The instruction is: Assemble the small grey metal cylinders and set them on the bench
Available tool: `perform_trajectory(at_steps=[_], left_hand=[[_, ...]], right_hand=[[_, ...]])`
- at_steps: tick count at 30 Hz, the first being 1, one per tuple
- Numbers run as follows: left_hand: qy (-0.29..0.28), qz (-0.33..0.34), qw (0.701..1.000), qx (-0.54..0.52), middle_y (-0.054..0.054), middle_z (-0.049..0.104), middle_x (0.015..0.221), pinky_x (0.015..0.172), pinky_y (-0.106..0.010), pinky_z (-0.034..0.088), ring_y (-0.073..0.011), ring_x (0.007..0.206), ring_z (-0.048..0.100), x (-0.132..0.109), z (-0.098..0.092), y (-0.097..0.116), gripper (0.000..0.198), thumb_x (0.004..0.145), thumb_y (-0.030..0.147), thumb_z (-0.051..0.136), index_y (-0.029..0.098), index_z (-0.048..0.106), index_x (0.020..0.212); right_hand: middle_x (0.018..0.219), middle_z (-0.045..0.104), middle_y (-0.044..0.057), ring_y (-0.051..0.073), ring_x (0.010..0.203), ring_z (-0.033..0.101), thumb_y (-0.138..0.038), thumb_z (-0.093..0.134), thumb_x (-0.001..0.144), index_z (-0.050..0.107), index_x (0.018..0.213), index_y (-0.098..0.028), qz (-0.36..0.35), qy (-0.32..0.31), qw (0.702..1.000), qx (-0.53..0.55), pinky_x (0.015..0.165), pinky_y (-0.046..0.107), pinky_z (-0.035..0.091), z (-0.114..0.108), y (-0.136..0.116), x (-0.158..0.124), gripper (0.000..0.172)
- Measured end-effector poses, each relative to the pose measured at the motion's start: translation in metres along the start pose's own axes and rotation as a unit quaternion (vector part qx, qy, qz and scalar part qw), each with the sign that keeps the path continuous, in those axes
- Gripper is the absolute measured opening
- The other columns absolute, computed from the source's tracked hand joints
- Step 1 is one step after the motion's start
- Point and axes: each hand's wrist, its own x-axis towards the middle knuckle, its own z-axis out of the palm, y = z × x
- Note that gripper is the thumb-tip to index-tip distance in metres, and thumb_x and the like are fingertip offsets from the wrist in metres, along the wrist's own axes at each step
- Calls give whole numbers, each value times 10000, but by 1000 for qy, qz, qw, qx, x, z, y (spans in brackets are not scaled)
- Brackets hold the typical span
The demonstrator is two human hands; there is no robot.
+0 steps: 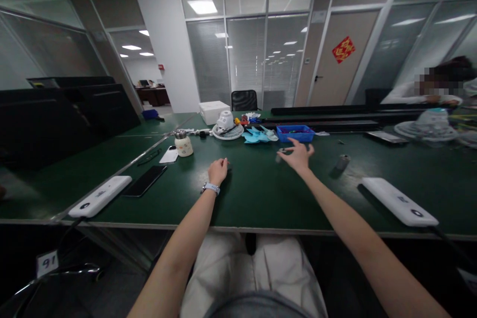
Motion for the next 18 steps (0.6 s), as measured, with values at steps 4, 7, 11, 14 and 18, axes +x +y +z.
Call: perform_trajectory(at_steps=[4, 7, 11, 14, 18], left_hand=[[0, -7, 1000, 3, -75, 708, 942, 743, -277, 415, -198, 881, 620, 0, 0, 0, 425, 932, 438, 334, 231, 705, 906], [-3, -7, 1000, 4, -77, 706, 940, 750, -280, 414, -200, 887, 616, -1, -1, 1, 417, 926, 443, 352, 231, 710, 903], [16, 12, 1000, -20, -77, 687, 963, 829, -309, 407, -209, 937, 581, -3, -3, 8, 372, 901, 464, 424, 235, 715, 938], [47, 60, 996, -50, -65, 641, 1042, 931, -341, 369, -218, 1050, 510, -7, -4, 21, 340, 851, 513, 514, 275, 720, 980], [47, 102, 992, -63, -57, 559, 1134, 978, -368, 335, -235, 1128, 431, -13, -1, 43, 343, 787, 560, 590, 334, 724, 1006]], right_hand=[[816, 702, 28, 268, 1126, 530, -483, 651, 707, 476, 1259, -231, -68, -87, 986, 128, 1035, 546, 131, 30, -73, -19, 632], [847, 700, 16, 251, 1112, 556, -455, 682, 695, 414, 1334, -235, -85, -132, 969, 191, 1037, 521, 189, 41, -94, -28, 727], [1018, 677, 28, 228, 1128, 556, -460, 743, 638, 353, 1384, -245, -84, -152, 955, 242, 1038, 461, 274, 49, -90, -40, 869], [1111, 648, 59, 239, 1138, 552, -490, 772, 588, 376, 1370, -237, -43, -182, 950, 249, 1023, 453, 326, 57, -80, -48, 911], [1096, 653, 64, 215, 1081, 587, -498, 764, 598, 461, 1296, -220, -17, -201, 942, 267, 973, 411, 407, 70, -72, -53, 810]])
